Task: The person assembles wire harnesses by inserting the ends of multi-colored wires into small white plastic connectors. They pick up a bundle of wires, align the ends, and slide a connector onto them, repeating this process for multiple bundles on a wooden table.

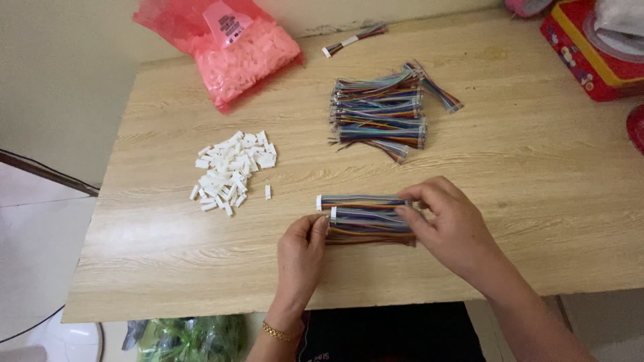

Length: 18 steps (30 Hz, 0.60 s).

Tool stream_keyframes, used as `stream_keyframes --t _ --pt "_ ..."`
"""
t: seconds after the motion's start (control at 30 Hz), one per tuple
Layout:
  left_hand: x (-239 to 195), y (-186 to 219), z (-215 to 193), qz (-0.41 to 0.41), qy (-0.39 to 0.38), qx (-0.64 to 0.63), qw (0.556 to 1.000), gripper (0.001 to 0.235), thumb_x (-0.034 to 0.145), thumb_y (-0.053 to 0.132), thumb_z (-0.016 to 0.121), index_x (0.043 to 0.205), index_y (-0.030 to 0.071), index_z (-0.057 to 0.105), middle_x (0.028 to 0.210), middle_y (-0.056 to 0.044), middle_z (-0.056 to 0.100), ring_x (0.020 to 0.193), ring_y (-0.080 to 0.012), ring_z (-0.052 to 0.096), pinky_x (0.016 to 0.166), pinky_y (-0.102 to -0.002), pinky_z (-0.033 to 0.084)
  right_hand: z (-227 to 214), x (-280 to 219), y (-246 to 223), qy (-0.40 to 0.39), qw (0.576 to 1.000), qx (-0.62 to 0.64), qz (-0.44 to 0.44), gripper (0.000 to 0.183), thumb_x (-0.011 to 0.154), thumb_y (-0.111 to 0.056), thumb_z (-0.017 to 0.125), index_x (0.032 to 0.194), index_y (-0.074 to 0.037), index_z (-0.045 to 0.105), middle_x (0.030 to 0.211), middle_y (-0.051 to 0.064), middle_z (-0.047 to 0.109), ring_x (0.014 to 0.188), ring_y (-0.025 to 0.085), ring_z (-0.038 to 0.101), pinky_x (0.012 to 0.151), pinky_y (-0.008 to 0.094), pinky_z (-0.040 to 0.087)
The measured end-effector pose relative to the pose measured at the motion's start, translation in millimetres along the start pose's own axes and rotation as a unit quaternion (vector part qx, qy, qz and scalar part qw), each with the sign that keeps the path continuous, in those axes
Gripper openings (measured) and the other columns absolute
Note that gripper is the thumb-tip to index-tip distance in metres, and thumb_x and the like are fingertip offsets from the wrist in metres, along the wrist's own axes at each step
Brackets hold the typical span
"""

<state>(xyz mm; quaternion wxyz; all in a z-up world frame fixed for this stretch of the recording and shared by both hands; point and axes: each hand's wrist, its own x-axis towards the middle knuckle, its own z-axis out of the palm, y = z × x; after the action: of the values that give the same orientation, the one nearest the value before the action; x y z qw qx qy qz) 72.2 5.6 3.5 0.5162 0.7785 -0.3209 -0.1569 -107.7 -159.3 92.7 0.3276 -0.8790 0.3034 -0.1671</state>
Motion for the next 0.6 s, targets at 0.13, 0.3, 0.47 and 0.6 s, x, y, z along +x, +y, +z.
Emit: stream_keyframes --t 0.13,0.3,0.47,0.6 --pt "-0.5 13.0 1.4 0.039 0.050 0.236 0.970 0.045 0.088 0.030 0.078 0.125 0.007 0.068 0.112 -0.018 0.067 0.099 -0.0306 0.064 0.083 -0.047 0.055 12.8 -8.1 45.3 0.055 0.998 -0.019 0.028 0.026 0.089 -0.024 0.072 0.105 -0.004 0.071 0.100 0.010 0.067 0.092 0.022 0.068 0.079 0.036 0.056" --pt "17.1 33.9 18.6 0.360 -0.060 0.294 0.883 0.112 0.041 0.050 0.086 0.136 0.001 0.053 0.139 -0.029 0.052 0.134 -0.0464 0.042 0.111 -0.072 0.028 22.6 -15.0 86.9 0.068 0.987 0.031 0.145 0.028 0.091 -0.022 0.069 0.113 -0.005 0.070 0.108 0.008 0.066 0.092 0.019 0.070 0.079 0.034 0.058" --pt "50.9 31.9 23.0 0.250 -0.244 0.361 0.864 0.104 0.053 0.041 0.093 0.142 0.005 0.053 0.133 -0.018 0.059 0.130 -0.0372 0.051 0.113 -0.065 0.023 20.1 -24.5 118.8 0.104 0.972 0.064 0.200 0.028 0.091 -0.027 0.066 0.107 -0.005 0.074 0.101 0.009 0.071 0.086 0.021 0.071 0.077 0.035 0.057" --pt "53.3 -4.8 27.0 0.332 -0.232 0.402 0.821 0.025 0.096 0.012 0.066 0.121 0.011 0.066 0.105 -0.010 0.070 0.103 -0.0272 0.068 0.110 -0.048 0.046 18.4 -34.5 156.5 0.071 0.915 0.178 0.355 0.060 0.104 -0.045 0.055 0.077 0.004 0.076 0.075 0.018 0.075 0.076 0.026 0.069 0.073 0.039 0.056"
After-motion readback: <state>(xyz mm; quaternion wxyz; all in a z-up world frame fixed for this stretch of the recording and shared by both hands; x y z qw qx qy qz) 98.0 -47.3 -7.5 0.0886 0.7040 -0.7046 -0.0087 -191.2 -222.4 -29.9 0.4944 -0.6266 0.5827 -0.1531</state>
